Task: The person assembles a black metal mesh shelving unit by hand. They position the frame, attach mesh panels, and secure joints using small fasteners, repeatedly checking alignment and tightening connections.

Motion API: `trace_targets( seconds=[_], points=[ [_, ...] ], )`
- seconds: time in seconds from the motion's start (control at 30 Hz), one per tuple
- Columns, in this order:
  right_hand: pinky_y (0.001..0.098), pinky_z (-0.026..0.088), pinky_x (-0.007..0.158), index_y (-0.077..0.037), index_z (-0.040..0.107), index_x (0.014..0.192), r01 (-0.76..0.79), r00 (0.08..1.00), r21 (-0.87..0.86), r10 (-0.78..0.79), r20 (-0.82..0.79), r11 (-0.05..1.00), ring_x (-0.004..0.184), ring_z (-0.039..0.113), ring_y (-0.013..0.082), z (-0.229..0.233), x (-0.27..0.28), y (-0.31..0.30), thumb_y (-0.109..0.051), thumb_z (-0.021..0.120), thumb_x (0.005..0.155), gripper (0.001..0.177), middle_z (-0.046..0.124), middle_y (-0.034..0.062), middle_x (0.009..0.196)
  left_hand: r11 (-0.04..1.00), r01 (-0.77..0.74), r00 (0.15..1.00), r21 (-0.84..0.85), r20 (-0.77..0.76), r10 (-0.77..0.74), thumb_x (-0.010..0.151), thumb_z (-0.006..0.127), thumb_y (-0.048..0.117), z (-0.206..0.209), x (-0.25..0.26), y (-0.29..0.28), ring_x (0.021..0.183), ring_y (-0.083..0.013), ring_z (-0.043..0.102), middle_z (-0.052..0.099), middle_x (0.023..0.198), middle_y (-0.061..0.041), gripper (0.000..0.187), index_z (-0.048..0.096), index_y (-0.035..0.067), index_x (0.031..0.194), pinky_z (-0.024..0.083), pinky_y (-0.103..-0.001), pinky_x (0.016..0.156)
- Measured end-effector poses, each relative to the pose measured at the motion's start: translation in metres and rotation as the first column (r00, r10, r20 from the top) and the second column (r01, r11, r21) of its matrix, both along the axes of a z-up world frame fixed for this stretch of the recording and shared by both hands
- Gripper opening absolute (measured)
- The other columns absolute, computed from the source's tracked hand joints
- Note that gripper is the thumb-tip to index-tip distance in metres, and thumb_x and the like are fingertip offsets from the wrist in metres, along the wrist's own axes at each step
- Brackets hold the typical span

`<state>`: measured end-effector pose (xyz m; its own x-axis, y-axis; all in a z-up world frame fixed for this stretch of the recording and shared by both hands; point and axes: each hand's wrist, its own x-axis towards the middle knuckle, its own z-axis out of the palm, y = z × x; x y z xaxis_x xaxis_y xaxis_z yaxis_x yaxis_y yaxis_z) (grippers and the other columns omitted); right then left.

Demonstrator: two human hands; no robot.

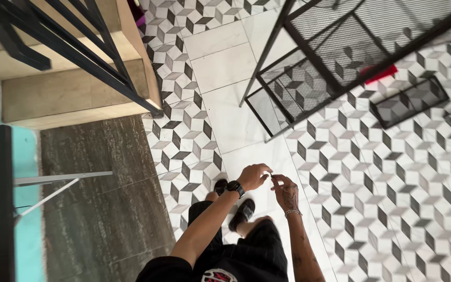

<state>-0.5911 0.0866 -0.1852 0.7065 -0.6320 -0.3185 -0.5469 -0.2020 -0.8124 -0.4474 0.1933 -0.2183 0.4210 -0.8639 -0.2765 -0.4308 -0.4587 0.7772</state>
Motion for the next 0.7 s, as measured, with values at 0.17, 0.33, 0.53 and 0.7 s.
trace_targets(
  seconds=[0.17,0.33,0.53,0.7],
  points=[
    [0.0286,0.059,0.061,-0.007,0.075,0.106,-0.048,0.999,-0.053,0.049,0.007,0.997,0.073,0.077,0.0159,0.087,-0.025,0.019,-0.018,0.069,0.095,0.016,0.077,0.0090,0.099,0.999,0.002,0.998,-0.040,0.067,0.000,0.097,0.066,0.021,0.089,-0.027,0.023,0.095,-0.0255,0.073,0.076,0.106,-0.005,0.018,0.074,0.015,0.112,0.058,-0.041,0.084],
    [0.0269,0.060,0.059,-0.004,0.076,0.106,-0.047,0.990,-0.010,0.048,0.136,0.999,0.074,0.075,0.0166,0.108,-0.036,0.026,-0.011,0.073,0.091,0.016,0.077,0.0079,0.100,0.971,0.009,0.998,-0.238,0.063,0.007,0.090,0.068,0.016,0.131,-0.026,0.039,0.091,-0.0237,0.075,0.077,0.102,-0.005,0.013,0.074,0.013,0.102,0.057,-0.038,0.081],
    [0.0266,0.058,0.057,-0.007,0.076,0.107,-0.033,0.998,0.214,0.023,0.052,0.976,0.078,0.074,0.0108,0.116,-0.028,0.026,-0.013,0.072,0.092,0.017,0.078,0.0020,0.093,0.965,-0.104,0.995,-0.241,-0.035,0.098,0.091,0.074,0.025,0.156,-0.009,0.059,0.085,-0.0240,0.073,0.078,0.092,-0.007,0.015,0.078,0.012,0.099,0.055,-0.038,0.079],
    [0.0267,0.057,0.060,-0.001,0.076,0.107,-0.024,0.978,0.294,-0.038,0.205,0.955,0.076,0.071,0.0116,0.118,-0.004,0.043,-0.010,0.073,0.092,0.018,0.076,0.0071,0.088,0.951,-0.132,0.983,-0.281,-0.164,0.088,0.091,0.074,0.027,0.161,0.025,0.079,0.085,-0.0206,0.074,0.079,0.094,-0.005,0.018,0.079,0.011,0.097,0.055,-0.036,0.075]
  ],
)
